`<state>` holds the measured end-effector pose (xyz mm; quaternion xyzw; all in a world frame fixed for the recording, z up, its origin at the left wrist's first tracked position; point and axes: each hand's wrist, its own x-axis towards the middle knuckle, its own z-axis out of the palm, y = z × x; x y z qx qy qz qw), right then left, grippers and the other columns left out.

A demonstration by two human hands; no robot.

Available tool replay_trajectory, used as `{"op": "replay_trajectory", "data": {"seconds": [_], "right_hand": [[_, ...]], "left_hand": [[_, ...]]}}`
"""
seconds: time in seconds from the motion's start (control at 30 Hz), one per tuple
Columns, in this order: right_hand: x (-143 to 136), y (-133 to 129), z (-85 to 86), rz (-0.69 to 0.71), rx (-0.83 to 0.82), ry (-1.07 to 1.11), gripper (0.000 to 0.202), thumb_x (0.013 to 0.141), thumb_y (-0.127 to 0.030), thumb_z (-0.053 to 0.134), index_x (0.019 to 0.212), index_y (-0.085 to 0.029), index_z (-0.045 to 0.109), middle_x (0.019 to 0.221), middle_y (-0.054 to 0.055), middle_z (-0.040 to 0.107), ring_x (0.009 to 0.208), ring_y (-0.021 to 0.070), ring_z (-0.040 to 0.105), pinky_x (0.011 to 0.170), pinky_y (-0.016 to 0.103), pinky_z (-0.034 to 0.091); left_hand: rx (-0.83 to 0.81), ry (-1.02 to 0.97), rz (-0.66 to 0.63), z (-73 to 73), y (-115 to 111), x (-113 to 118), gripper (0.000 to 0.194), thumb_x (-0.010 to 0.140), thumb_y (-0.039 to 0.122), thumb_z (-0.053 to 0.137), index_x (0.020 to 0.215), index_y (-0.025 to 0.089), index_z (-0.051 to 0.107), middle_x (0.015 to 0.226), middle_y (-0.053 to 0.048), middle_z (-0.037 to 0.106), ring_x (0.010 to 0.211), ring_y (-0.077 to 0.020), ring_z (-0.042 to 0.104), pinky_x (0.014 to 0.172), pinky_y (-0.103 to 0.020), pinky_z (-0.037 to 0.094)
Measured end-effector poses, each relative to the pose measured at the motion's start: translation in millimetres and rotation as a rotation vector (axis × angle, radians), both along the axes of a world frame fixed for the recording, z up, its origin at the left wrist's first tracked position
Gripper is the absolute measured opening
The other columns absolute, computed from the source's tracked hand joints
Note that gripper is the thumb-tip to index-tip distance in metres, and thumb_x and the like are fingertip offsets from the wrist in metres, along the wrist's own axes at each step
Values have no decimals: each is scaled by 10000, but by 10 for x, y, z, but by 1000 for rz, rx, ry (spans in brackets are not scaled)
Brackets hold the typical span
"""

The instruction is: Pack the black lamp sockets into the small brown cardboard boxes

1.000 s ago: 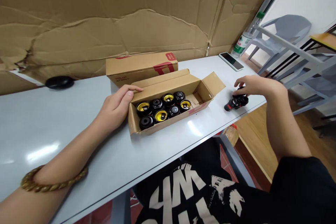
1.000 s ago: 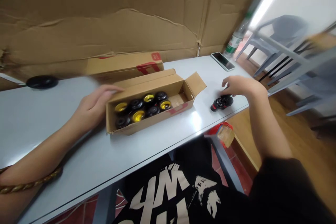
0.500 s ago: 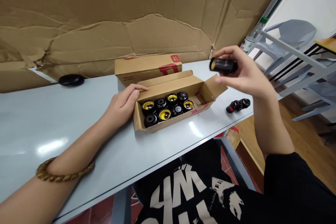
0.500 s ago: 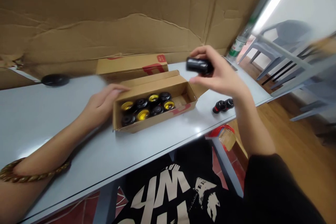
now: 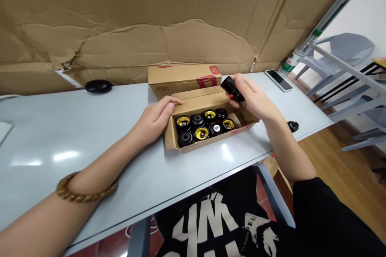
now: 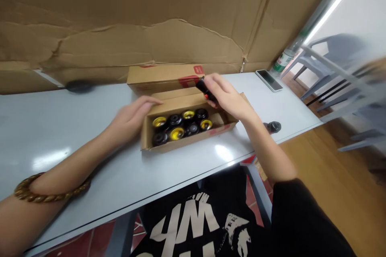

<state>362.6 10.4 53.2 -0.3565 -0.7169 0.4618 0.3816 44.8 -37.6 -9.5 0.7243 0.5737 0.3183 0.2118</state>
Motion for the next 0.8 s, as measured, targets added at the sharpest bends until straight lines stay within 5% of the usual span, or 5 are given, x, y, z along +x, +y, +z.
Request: {"op": "replay_trajectory", "data": {"seconds": [0.13, 0.37, 0.5, 0.7, 0.8], "right_hand": [[81, 24, -32, -21, 44, -46, 579, 844, -585, 928, 1171, -258, 581, 805, -55, 569, 619, 112, 516, 567, 270, 447], [63, -136, -15, -44, 91, -84, 421, 989, -620, 765, 1044, -230, 616, 761, -12, 701, 484, 122, 588, 471, 283, 435], [97, -153, -49, -50, 197, -167, 462, 1040, -676, 664, 961, -221, 636, 772, 3, 694, 565, 134, 616, 561, 292, 476], [128, -116, -74, -123, 354, -203, 494, 1056, -690, 614, 1187, -223, 713, 909, 32, 683, 778, 189, 627, 701, 324, 509], [128, -110, -60, -137, 414, -223, 520, 971, -683, 741, 1225, -230, 719, 1031, 46, 727, 899, 225, 675, 805, 358, 550]], "left_hand": [[-21, -4, -8, 1, -2, -2, 527, 1101, 573, 335, 1249, 242, 718, 983, -66, 747, 973, -299, 675, 783, -372, 494], [-22, -3, 7, -16, -7, -10, 513, 1103, 569, 346, 1247, 249, 720, 955, -63, 734, 955, -298, 664, 774, -373, 485], [-11, 2, 5, -24, 0, -16, 510, 1102, 571, 350, 1232, 250, 723, 962, -65, 736, 954, -297, 664, 770, -371, 492], [10, 9, 10, -64, 8, -40, 514, 1111, 579, 351, 1245, 258, 730, 1001, -60, 751, 985, -294, 671, 788, -370, 508], [10, 13, 12, -79, 13, -49, 520, 1113, 585, 349, 1249, 258, 731, 1023, -61, 758, 997, -296, 676, 788, -370, 511]]}}
